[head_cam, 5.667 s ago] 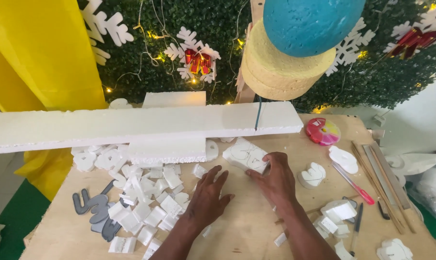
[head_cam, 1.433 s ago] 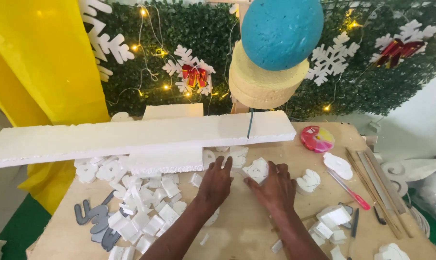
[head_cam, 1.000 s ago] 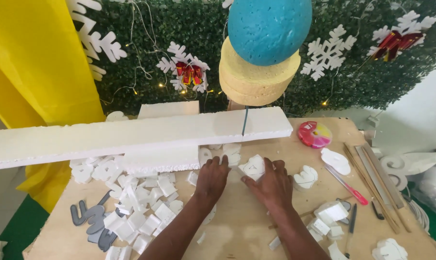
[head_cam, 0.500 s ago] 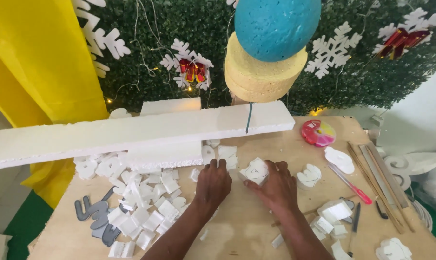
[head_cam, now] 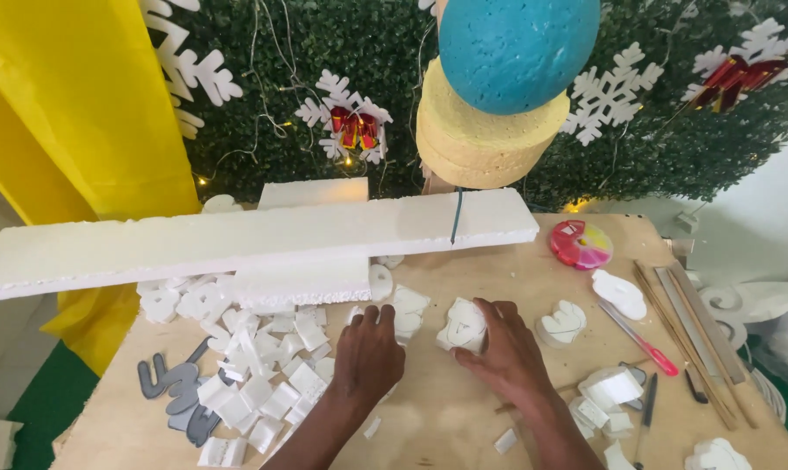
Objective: The person is picking up, inspecting, and attempting to assemble small white foam pieces on a work surface.
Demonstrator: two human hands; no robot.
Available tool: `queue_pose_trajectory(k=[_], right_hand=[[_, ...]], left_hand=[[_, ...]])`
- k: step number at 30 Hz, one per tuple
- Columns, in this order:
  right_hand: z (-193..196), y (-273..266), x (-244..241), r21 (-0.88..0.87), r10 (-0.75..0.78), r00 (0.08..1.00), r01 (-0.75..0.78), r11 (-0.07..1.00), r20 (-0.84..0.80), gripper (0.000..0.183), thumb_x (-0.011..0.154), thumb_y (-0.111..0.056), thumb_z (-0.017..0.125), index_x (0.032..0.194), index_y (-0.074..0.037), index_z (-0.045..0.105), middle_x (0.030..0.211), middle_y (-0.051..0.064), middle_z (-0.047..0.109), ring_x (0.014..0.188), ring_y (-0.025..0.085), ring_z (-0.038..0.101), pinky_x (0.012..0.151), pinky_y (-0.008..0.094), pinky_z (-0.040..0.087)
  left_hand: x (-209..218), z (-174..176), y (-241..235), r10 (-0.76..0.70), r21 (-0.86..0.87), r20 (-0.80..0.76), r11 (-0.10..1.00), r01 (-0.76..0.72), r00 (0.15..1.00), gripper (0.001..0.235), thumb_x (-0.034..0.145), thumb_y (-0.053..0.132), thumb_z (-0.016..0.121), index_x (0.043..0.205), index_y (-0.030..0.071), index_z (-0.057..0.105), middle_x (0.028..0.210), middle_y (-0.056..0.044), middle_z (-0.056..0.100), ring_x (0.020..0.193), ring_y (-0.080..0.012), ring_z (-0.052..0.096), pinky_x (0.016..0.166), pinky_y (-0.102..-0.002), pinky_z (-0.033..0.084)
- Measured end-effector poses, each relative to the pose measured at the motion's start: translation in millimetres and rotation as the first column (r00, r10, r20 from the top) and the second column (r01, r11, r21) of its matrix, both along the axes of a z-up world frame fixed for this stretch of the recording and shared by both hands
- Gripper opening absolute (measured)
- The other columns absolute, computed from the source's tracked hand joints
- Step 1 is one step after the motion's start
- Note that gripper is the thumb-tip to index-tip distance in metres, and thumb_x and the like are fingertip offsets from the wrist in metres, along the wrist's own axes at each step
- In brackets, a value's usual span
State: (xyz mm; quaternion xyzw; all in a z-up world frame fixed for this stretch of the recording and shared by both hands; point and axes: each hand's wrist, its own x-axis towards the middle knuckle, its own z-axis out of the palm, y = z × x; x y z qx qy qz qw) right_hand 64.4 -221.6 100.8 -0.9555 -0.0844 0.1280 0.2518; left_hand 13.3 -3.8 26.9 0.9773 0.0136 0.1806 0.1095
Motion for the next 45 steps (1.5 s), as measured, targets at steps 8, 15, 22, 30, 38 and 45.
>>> queue_pose_trajectory(k=[8, 15, 22, 30, 38, 45], right_hand=[[-13.3, -8.1, 2.9, 0.044, 0.128, 0.991, -0.126, 0.991, -0.044, 0.089, 0.084, -0.034, 0.078, 0.159, -0.024, 0.031, 0.159, -0.002, 0.035, 0.143, 0.021, 0.044, 0.114, 0.038, 0.043], [25.0, 3.3, -15.2, 0.048, 0.220, 0.964, -0.216, 0.975, -0.151, 0.097, 0.077, -0.035, 0.091, 0.156, -0.028, 0.035, 0.156, -0.004, 0.045, 0.138, 0.021, 0.052, 0.111, 0.037, 0.046], [5.3, -19.8, -5.0, 0.304, 0.393, 0.919, -0.368, 0.878, -0.021, 0.095, 0.071, -0.040, 0.095, 0.151, -0.024, 0.046, 0.148, 0.000, 0.062, 0.130, 0.018, 0.062, 0.106, 0.036, 0.051], [4.4, -25.0, -4.2, 0.505, 0.227, 0.974, -0.198, 0.840, 0.004, 0.054, 0.091, -0.044, 0.059, 0.137, -0.016, 0.067, 0.122, -0.001, 0.078, 0.094, 0.013, 0.067, 0.082, 0.029, 0.055], [12.6, -27.8, 2.8, 0.554, 0.040, 0.998, -0.002, 0.833, -0.056, 0.043, 0.087, -0.026, 0.076, 0.129, -0.015, 0.075, 0.096, -0.001, 0.072, 0.086, 0.013, 0.064, 0.081, 0.026, 0.051], [5.9, -40.9, 14.7, 0.464, -0.244, 0.959, 0.151, 0.873, 0.147, 0.039, 0.092, -0.034, 0.066, 0.124, -0.014, 0.072, 0.114, 0.002, 0.078, 0.096, 0.016, 0.070, 0.082, 0.030, 0.055]], left_hand=[[-35.1, 42.8, 27.0, -0.052, -0.144, -0.002, 0.988, 0.051, 0.999, 0.044, 0.071, 0.005, 0.069, 0.113, 0.010, 0.057, 0.093, -0.008, 0.063, 0.076, -0.0323, 0.062, 0.049, -0.047, 0.051], [-55.7, 74.8, 36.9, -0.151, -0.310, -0.191, 0.947, 0.086, 0.970, 0.051, 0.081, 0.018, 0.074, 0.129, 0.014, 0.055, 0.112, -0.004, 0.068, 0.091, -0.0307, 0.067, 0.066, -0.051, 0.056], [-66.0, 94.7, 30.2, -0.301, -0.440, -0.050, 0.863, 0.249, 0.952, 0.051, 0.078, 0.016, 0.081, 0.125, 0.012, 0.061, 0.109, -0.005, 0.070, 0.077, -0.0264, 0.069, 0.066, -0.043, 0.057], [-53.4, 83.7, 7.5, -0.460, -0.491, 0.015, 0.770, 0.407, 0.888, 0.052, 0.079, 0.017, 0.080, 0.127, 0.009, 0.060, 0.110, -0.009, 0.068, 0.080, -0.0301, 0.068, 0.067, -0.044, 0.056], [-35.9, 72.1, -7.4, -0.512, -0.458, 0.175, 0.714, 0.530, 0.841, 0.062, 0.084, 0.023, 0.077, 0.138, 0.005, 0.053, 0.121, -0.015, 0.067, 0.105, -0.0372, 0.066, 0.085, -0.048, 0.053], [-33.3, 27.9, -13.7, -0.461, -0.305, 0.153, 0.819, 0.485, 0.874, 0.076, 0.081, 0.032, 0.085, 0.141, 0.003, 0.051, 0.140, -0.022, 0.056, 0.123, -0.0427, 0.056, 0.106, -0.058, 0.039]])
